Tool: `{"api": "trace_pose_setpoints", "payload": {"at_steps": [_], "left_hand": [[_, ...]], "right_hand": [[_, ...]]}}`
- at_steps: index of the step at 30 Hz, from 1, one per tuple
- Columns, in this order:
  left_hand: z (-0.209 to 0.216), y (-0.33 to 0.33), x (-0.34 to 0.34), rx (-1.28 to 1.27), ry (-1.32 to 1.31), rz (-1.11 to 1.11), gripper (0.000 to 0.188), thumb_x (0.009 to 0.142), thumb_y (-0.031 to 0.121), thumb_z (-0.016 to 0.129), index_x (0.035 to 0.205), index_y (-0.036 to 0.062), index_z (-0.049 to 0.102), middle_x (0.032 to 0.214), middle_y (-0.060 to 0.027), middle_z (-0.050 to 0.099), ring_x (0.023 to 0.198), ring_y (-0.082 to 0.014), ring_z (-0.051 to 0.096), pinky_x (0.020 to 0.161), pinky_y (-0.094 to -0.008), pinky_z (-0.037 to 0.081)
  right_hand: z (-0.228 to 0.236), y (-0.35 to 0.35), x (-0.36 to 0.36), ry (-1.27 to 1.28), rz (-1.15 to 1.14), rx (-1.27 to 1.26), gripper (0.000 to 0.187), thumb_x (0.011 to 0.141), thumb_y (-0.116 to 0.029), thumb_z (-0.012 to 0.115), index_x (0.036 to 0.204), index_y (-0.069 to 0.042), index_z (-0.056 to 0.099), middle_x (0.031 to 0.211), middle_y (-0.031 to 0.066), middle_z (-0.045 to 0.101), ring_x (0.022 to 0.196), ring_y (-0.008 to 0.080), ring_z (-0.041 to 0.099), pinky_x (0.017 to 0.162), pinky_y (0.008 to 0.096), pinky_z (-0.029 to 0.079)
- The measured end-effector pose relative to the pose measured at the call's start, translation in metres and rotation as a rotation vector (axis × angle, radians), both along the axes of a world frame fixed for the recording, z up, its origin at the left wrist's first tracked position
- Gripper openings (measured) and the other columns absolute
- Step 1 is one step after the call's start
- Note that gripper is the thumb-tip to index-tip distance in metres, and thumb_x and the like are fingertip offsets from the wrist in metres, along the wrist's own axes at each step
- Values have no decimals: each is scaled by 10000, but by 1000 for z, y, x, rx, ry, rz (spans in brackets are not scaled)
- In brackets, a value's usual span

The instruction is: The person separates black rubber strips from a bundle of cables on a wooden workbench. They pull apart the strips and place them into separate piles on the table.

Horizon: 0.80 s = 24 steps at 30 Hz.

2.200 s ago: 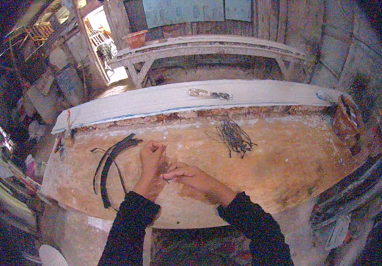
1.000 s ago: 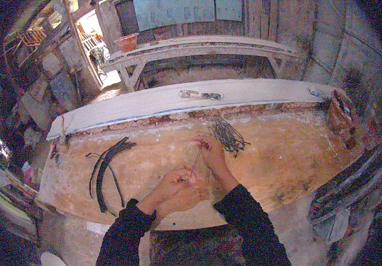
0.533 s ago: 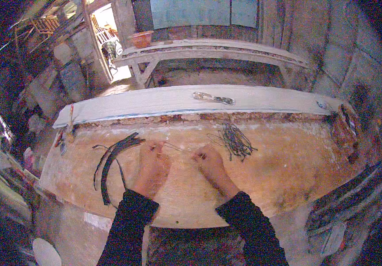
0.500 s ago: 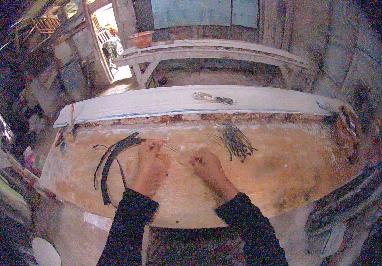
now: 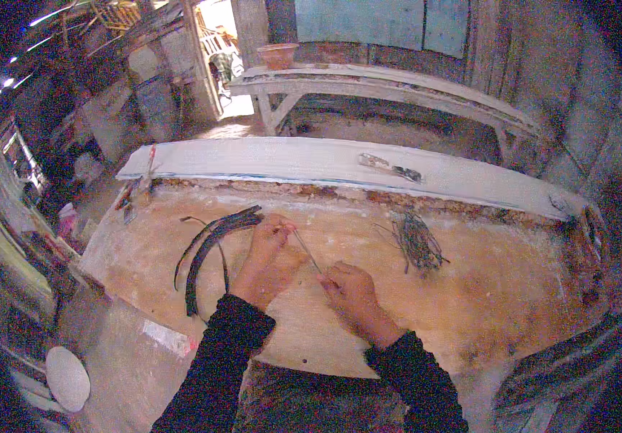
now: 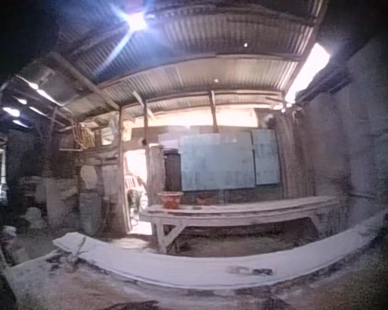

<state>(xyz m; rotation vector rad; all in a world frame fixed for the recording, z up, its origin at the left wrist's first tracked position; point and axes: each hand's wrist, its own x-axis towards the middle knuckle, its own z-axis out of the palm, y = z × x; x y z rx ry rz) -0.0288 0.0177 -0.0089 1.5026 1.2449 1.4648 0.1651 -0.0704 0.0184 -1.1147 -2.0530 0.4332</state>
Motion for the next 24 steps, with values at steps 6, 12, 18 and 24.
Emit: {"api": "trace_pose_setpoints", "payload": {"at_steps": [6, 12, 18, 24], "left_hand": [[19, -13, -10, 28, 237, 40, 222, 748, 210, 670, 885, 46, 612, 821, -79, 579, 699, -164, 536, 633, -309, 440], [8, -34, -101, -71, 552, 351, 371, 706, 251, 694, 957, 14, 560, 910, -153, 591, 807, -267, 585, 692, -346, 455], [-9, -59, -117, -356, 487, 423, 354, 673, 160, 691, 940, -11, 535, 845, -187, 600, 795, -280, 601, 705, -363, 462], [23, -72, -93, -196, 292, 408, 406, 675, 77, 688, 1031, -4, 511, 812, -110, 612, 724, -196, 592, 627, -331, 476]], "right_hand": [[-18, 30, 33, -36, -282, 155, 192, 805, -208, 550, 794, -27, 613, 817, 145, 561, 769, 334, 528, 713, 421, 423], [-49, 70, 101, -259, -768, 316, 137, 725, -191, 631, 730, -54, 615, 802, 91, 559, 784, 299, 538, 677, 392, 426], [-40, 64, 119, -128, -765, 198, 142, 712, -199, 637, 749, -62, 629, 780, 104, 576, 782, 311, 547, 691, 405, 430], [-18, 53, 111, -148, -834, 12, 201, 709, -232, 631, 753, -36, 641, 801, 154, 583, 757, 328, 554, 693, 399, 440]]}}
